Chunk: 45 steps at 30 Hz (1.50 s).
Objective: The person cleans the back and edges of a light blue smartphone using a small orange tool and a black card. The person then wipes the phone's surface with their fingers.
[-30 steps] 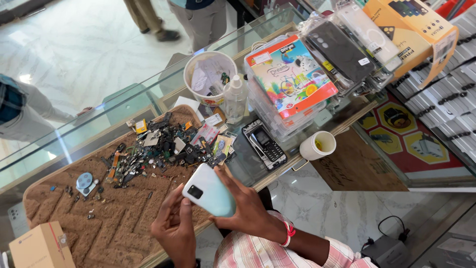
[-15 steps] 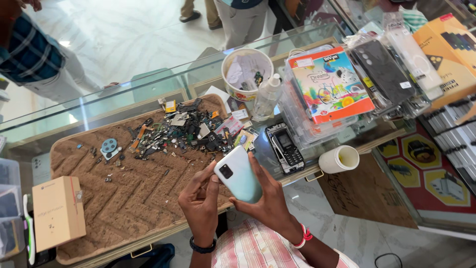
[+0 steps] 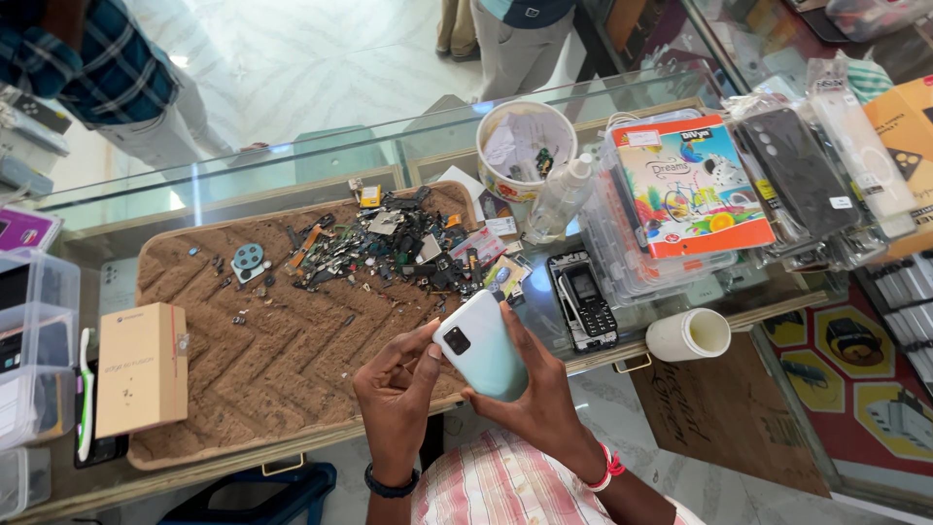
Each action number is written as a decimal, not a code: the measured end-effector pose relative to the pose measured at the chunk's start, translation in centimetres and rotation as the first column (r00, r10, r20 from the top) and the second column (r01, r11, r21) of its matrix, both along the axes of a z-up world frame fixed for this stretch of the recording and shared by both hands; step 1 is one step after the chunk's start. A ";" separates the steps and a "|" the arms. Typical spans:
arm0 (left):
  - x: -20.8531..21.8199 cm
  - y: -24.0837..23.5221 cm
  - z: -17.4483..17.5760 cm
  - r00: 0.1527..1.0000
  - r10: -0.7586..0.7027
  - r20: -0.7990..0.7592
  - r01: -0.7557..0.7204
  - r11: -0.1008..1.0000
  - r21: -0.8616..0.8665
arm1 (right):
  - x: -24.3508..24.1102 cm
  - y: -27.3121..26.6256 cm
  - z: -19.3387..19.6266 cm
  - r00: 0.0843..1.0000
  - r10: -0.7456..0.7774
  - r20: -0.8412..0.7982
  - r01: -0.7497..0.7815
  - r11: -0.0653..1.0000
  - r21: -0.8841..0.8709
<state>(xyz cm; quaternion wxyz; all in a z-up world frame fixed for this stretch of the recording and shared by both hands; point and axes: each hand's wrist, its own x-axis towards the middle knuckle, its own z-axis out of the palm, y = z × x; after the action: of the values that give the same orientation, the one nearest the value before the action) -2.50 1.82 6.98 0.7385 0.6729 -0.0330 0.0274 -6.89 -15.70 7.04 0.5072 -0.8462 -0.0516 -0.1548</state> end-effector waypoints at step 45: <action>-0.5 -1.6 -2.7 0.933 0.021 0.359 0.104 0.939 -0.327 | 1.0 1.5 -1.0 0.957 0.086 -0.276 0.050 0.892 0.450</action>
<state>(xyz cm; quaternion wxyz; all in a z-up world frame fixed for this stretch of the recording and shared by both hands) -2.98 0.20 4.28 0.8258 0.5177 -0.1756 0.1386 -5.87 -14.20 6.07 0.6934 -0.7179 0.0524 -0.0325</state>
